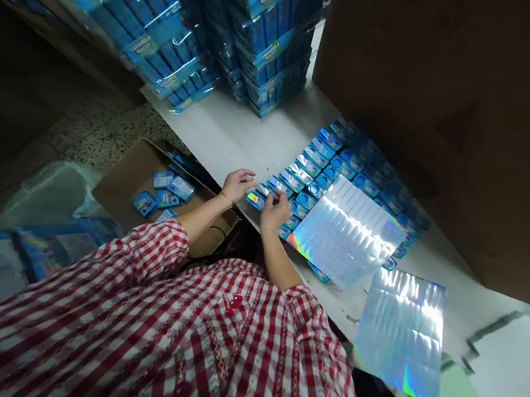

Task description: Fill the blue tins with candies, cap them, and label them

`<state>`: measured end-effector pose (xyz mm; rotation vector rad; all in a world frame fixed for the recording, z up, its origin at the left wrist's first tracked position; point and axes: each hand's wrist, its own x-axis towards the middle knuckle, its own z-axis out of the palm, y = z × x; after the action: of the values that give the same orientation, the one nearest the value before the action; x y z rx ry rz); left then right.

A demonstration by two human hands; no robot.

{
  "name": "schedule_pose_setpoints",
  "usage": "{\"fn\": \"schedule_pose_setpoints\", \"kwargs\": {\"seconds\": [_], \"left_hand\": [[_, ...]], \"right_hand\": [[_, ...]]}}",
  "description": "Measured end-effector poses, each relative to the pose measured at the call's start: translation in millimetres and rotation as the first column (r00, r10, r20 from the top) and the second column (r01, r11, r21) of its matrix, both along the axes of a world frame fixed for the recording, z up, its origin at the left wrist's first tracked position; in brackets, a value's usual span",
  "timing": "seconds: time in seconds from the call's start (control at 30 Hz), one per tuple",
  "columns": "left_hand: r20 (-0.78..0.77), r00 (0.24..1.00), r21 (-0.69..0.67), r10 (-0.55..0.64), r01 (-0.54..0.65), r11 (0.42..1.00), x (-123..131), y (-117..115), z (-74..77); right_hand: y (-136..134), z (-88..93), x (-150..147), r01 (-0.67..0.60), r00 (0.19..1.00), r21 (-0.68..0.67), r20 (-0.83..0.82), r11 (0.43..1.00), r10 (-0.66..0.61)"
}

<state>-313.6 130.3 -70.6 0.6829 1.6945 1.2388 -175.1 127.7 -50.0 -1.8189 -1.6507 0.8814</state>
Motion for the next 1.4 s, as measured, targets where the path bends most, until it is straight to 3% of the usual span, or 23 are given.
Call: {"fn": "schedule_pose_setpoints", "kwargs": {"seconds": [0.1, 0.43, 0.6, 0.73, 0.9, 1.0, 1.1, 1.17, 1.23, 1.3, 1.33, 1.4], "left_hand": [[0.051, 0.998, -0.010, 0.024, -0.024, 1.000, 2, -1, -2.9], [0.193, 0.977, -0.031, 0.095, -0.091, 0.995, 1, -1, -6.2], [0.203, 0.977, -0.060, 0.063, -0.052, 0.997, 3, -1, -7.4], [0.117, 0.993, -0.087, 0.002, 0.009, 0.996, 4, 1, -8.1], [-0.141, 0.988, -0.155, -0.068, 0.045, 0.987, -4, 6, -15.9], [-0.353, 0.935, -0.148, -0.044, -0.009, 0.989, -5, 10, -11.5], [-0.573, 0.819, 0.051, -0.015, 0.054, 0.997, 16, 19, 7.1], [-0.673, 0.734, 0.155, -0.087, 0.255, 0.954, 46, 28, 23.6], [-0.733, 0.637, 0.158, -0.239, 0.500, 0.851, 87, 36, 38.3], [-0.775, 0.498, 0.099, -0.388, 0.704, 0.704, 131, 44, 47.6], [-0.795, 0.419, 0.059, -0.438, 0.772, 0.633, 153, 47, 49.5], [-0.828, 0.266, -0.030, -0.493, 0.857, 0.514, 191, 51, 48.2]], "right_hand": [[0, 7.3, -3, 0.084, 0.996, -0.057, 0.033, 0.995, -0.082], [3, 7.9, -5, 0.052, 0.998, -0.086, 0.039, 0.995, -0.049], [5, 12.2, -6, -0.041, 0.970, -0.085, 0.236, 0.995, 0.060], [4, 22.5, 6, -0.272, 0.833, -0.102, 0.472, 0.957, 0.287], [-3, 31.6, 19, -0.590, 0.590, -0.123, 0.609, 0.798, 0.530], [-2, 33.7, 29, -0.639, 0.562, -0.137, 0.589, 0.757, 0.581], [10, 32.2, 68, -0.555, 0.710, -0.035, 0.501, 0.831, 0.495], [25, 29.6, 118, -0.397, 0.846, 0.101, 0.427, 0.912, 0.320], [44, 27.7, 183, -0.213, 0.922, 0.229, 0.368, 0.950, 0.118], [66, 26.8, 248, -0.074, 0.930, 0.304, 0.366, 0.950, -0.044], [77, 26.4, 275, -0.041, 0.918, 0.312, 0.387, 0.949, -0.088], [98, 25.0, 315, -0.082, 0.884, 0.251, 0.466, 0.965, -0.046]]}}
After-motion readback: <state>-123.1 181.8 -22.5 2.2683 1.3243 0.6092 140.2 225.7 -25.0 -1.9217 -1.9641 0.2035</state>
